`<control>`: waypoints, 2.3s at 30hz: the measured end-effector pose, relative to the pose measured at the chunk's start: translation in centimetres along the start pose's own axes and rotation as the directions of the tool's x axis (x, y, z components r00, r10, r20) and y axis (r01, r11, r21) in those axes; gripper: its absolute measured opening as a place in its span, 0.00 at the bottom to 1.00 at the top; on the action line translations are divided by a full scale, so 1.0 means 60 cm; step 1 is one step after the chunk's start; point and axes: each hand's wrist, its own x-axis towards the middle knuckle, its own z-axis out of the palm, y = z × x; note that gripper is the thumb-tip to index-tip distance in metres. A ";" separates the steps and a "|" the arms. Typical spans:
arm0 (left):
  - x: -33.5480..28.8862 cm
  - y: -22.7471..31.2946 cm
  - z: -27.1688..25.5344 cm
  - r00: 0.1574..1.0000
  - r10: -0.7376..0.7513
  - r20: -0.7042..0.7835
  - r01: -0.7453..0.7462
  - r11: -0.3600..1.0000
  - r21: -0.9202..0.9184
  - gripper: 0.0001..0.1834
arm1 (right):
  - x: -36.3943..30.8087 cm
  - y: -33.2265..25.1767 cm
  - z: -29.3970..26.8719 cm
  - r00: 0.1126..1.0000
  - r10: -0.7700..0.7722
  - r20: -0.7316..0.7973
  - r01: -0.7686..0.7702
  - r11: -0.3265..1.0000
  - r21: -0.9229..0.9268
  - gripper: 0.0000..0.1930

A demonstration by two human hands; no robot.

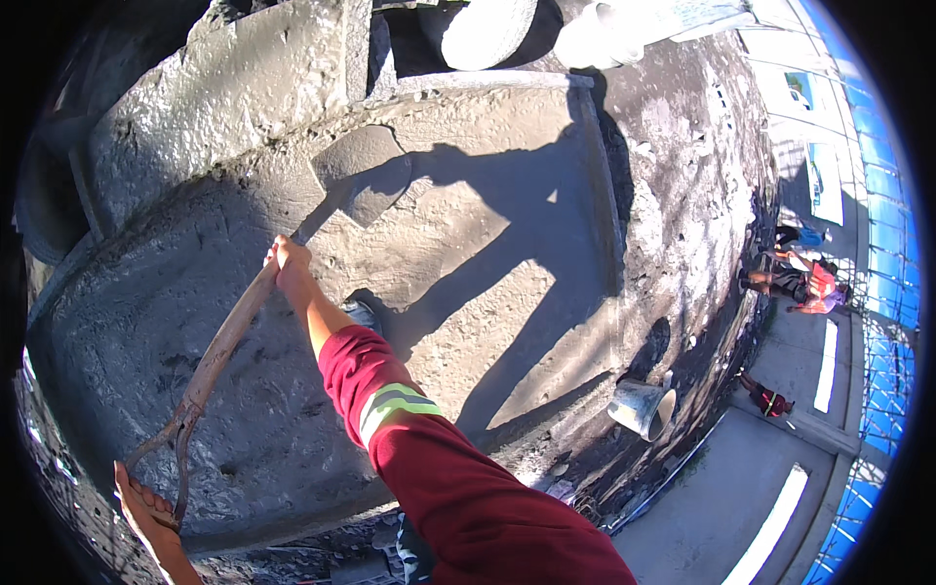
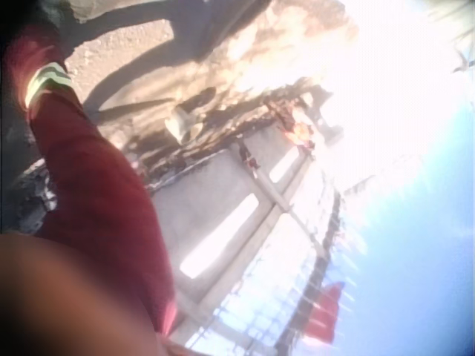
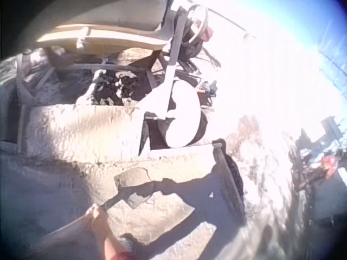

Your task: The person uses a hoe to spread and level wet concrete on a construction site. They repeatedly pull and push the hoe across the surface to flatten and smooth the material while other workers are visible nearby.

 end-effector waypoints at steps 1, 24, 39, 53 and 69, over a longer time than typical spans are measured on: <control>-0.013 0.023 0.057 0.999 0.005 0.032 -0.004 1.000 -0.026 0.26 | 0.026 -0.065 -0.004 0.999 -0.035 -0.010 0.035 0.999 -0.002 0.07; -0.241 -0.001 0.244 0.351 0.672 0.652 -0.872 0.489 -0.035 0.17 | -0.110 -0.485 -0.311 0.772 -0.426 0.471 0.012 0.752 0.659 0.09; -0.231 0.110 0.241 0.817 0.453 0.357 -0.527 0.838 0.144 0.17 | 0.000 -0.245 0.037 0.985 -0.168 -0.029 0.169 0.986 0.010 0.08; -0.299 0.049 0.603 0.413 0.636 0.652 -0.635 0.714 -0.295 0.21 | 0.080 -0.802 -0.188 0.848 -0.488 0.206 0.440 0.866 0.240 0.06; -0.289 -0.092 0.484 -0.593 0.578 0.561 -0.717 -0.061 -0.695 0.18 | -0.129 -0.592 -0.629 0.804 -0.571 0.163 0.289 0.616 0.733 0.06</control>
